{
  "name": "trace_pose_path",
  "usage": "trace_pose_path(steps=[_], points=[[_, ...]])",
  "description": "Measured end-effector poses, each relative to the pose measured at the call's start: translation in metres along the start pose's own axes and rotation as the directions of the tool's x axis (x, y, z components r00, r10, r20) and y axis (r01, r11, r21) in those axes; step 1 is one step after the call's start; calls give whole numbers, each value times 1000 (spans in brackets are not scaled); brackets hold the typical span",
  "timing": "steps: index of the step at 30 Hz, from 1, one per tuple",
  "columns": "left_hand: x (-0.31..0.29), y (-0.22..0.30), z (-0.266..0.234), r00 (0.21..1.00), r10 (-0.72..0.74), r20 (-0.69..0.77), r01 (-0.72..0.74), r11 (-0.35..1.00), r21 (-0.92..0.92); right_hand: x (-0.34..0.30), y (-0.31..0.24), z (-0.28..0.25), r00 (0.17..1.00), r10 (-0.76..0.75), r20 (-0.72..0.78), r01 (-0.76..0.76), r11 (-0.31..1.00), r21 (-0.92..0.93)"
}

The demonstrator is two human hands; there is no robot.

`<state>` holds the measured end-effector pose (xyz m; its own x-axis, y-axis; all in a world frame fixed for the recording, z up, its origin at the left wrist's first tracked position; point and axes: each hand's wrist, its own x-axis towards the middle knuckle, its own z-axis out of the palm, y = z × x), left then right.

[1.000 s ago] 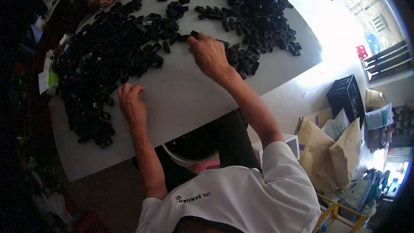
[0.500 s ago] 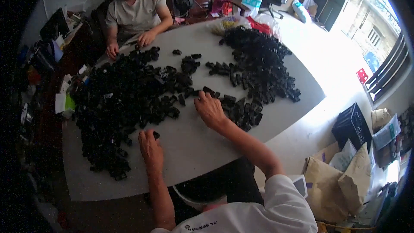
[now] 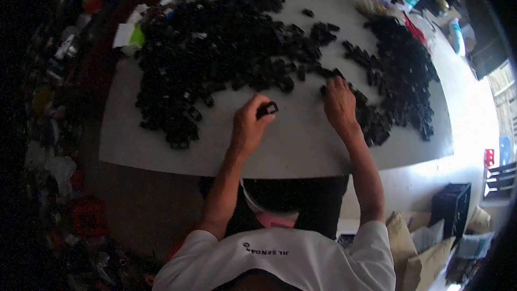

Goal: The person assembles small plastic components by hand, joining pieces together and placing them on the table.

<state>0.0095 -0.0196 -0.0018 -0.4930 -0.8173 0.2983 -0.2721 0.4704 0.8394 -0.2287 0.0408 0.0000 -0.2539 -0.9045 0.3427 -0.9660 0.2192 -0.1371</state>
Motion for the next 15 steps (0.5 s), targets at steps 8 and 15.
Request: trace_pose_path(steps=[8, 15], points=[[-8, -7, 0, 988, -131, 75, 150, 921, -360, -12, -83, -43, 975, -216, 53, 103, 650, 753], [-7, 10, -10, 883, -318, 345, 444, 806, -392, -23, -89, -28, 946, -323, -20, 242, 666, 705]])
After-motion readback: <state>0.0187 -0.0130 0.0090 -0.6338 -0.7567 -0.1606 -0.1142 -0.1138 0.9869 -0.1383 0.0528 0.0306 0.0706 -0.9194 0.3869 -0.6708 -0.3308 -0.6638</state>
